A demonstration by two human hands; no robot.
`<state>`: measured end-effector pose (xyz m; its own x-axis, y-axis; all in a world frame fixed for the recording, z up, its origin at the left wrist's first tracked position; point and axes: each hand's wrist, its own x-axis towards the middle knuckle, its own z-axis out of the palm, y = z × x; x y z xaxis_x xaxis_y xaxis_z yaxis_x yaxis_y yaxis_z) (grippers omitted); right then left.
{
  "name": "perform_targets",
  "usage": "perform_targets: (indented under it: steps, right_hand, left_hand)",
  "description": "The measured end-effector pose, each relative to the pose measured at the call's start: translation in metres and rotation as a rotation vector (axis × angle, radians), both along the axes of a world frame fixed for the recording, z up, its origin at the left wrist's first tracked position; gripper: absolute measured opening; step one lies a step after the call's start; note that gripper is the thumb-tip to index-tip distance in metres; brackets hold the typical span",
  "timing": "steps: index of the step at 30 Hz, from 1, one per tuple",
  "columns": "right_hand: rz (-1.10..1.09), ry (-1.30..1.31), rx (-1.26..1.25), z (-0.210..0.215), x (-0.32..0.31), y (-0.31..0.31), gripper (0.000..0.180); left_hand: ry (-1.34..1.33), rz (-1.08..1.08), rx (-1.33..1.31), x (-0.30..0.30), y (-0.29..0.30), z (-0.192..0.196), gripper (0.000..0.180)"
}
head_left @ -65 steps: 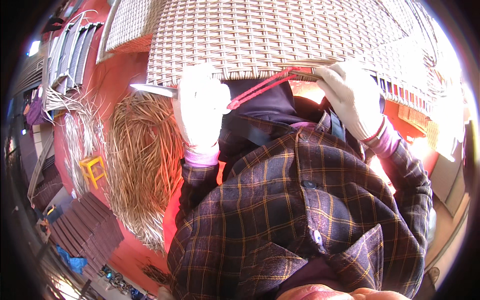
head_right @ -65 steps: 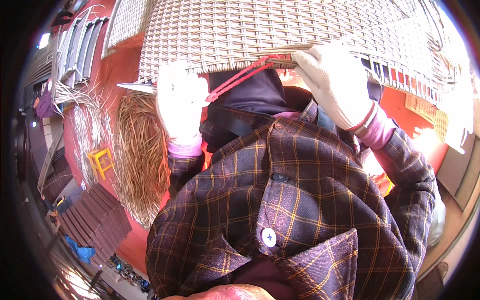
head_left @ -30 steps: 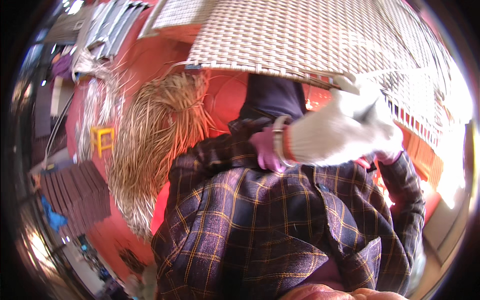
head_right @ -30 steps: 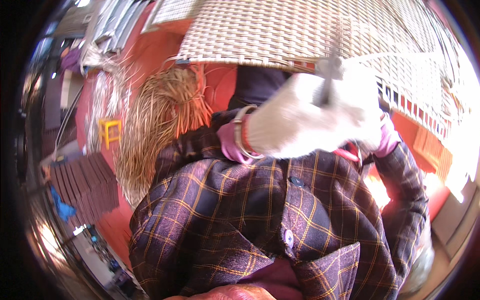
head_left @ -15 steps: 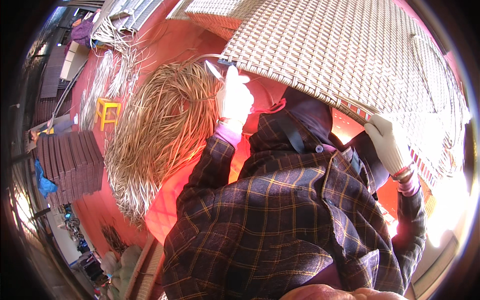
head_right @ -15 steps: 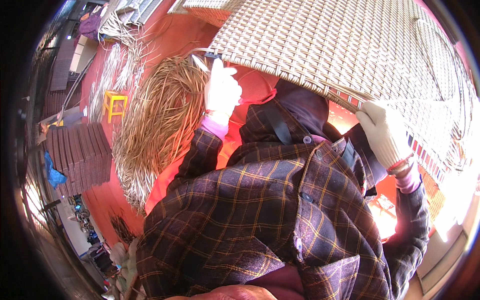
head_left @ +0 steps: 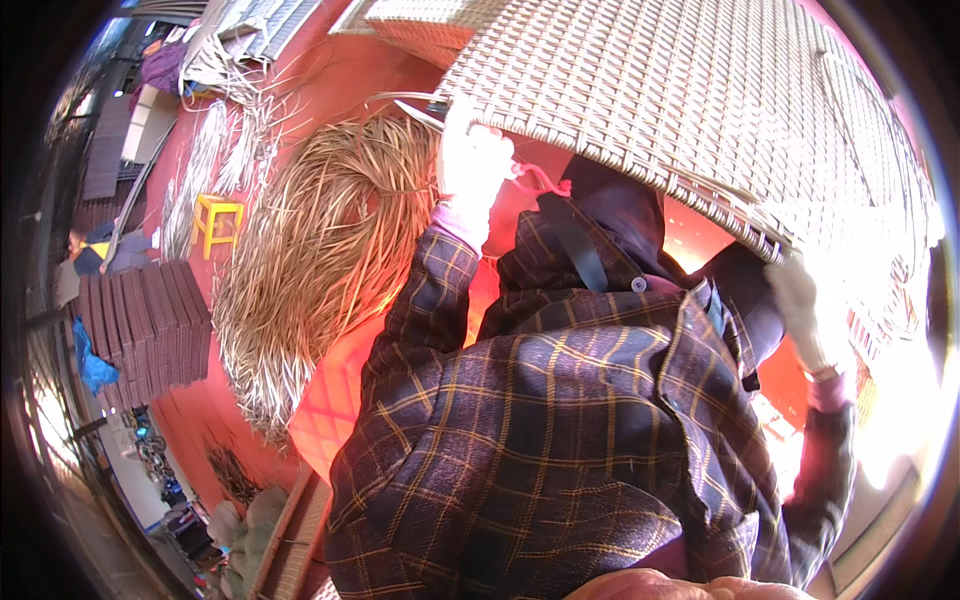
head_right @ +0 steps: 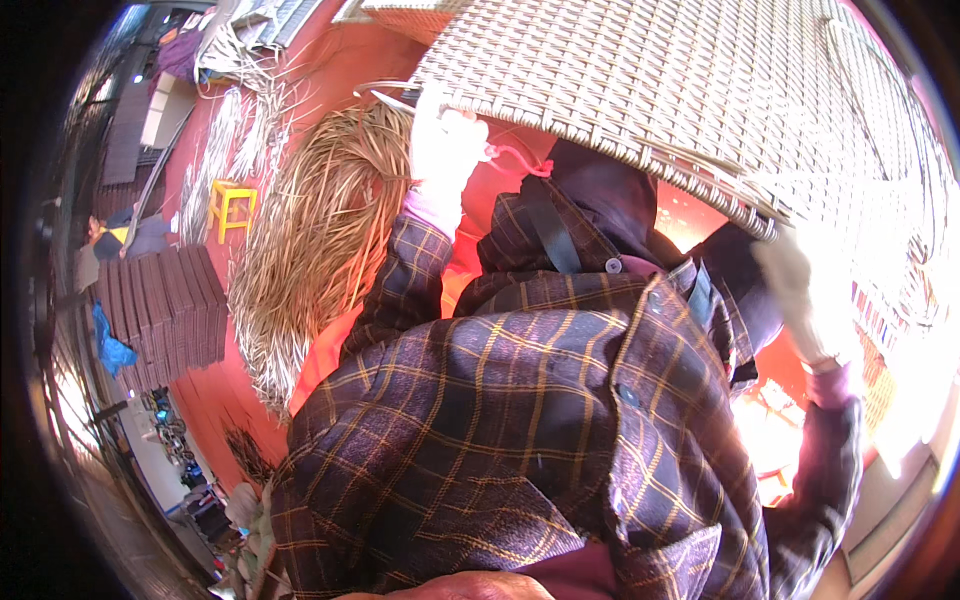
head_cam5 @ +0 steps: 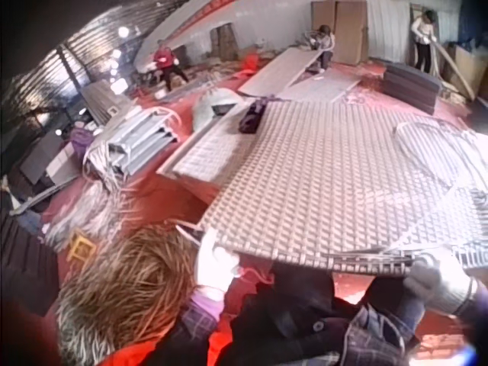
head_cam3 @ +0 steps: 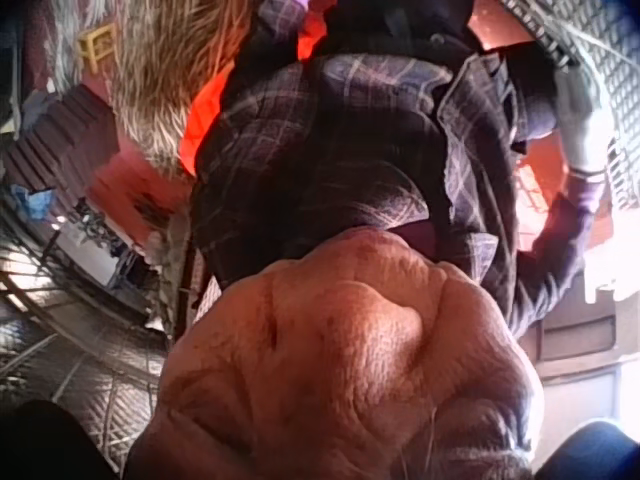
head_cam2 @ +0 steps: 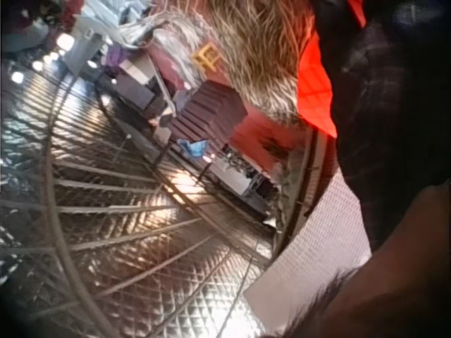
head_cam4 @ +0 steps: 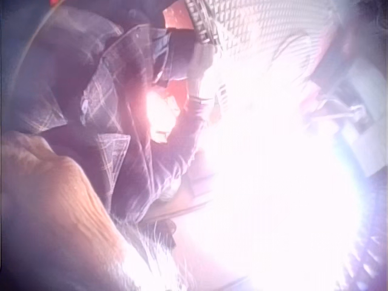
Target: The person sits on the floor and weaves a large flat mat using thin strips of material. They repeatedly thread strips through the existing weave, pull them tight, and trim excess with a tool.
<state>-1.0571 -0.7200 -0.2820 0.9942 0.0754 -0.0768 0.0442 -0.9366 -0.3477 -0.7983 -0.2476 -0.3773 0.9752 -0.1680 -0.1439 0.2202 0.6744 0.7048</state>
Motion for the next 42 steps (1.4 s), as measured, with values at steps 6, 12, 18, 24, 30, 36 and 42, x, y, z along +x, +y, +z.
perform_targets:
  steps: [6, 12, 18, 24, 30, 36, 42]
  right_hand:
    - [-0.761, 0.064, -0.096, -0.021, -0.167, -0.250, 0.036]
    - [-0.545, -0.136, -0.391, 0.009, -0.075, -0.148, 0.030]
    - [-0.099, -0.151, 0.046, 0.052, 0.056, 0.102, 0.025]
    - [0.082, -0.142, -0.230, 0.056, 0.104, 0.152, 0.014]
    - [-0.086, 0.148, 0.108, 0.069, 0.102, 0.140, 0.014]
    - [0.190, -0.004, 0.464, 0.079, 0.122, 0.142, 0.019]
    - [0.331, 0.006, 0.373, 0.073, 0.128, 0.162, 0.017]
  left_hand:
    - [0.068, 0.084, 0.088, 0.004, -0.009, 0.007, 0.040]
    - [0.132, -0.025, -0.058, 0.003, -0.003, 0.004, 0.044]
    - [0.115, 0.040, -0.367, 0.007, 0.001, -0.008, 0.038]
    - [0.113, -0.072, -0.390, 0.017, 0.010, -0.020, 0.037]
    - [0.132, -0.036, -0.323, 0.013, 0.007, -0.006, 0.040]
    - [0.133, 0.019, -0.301, 0.009, -0.001, 0.008, 0.027]
    - [0.216, 0.052, -0.221, 0.015, 0.002, 0.013, 0.032]
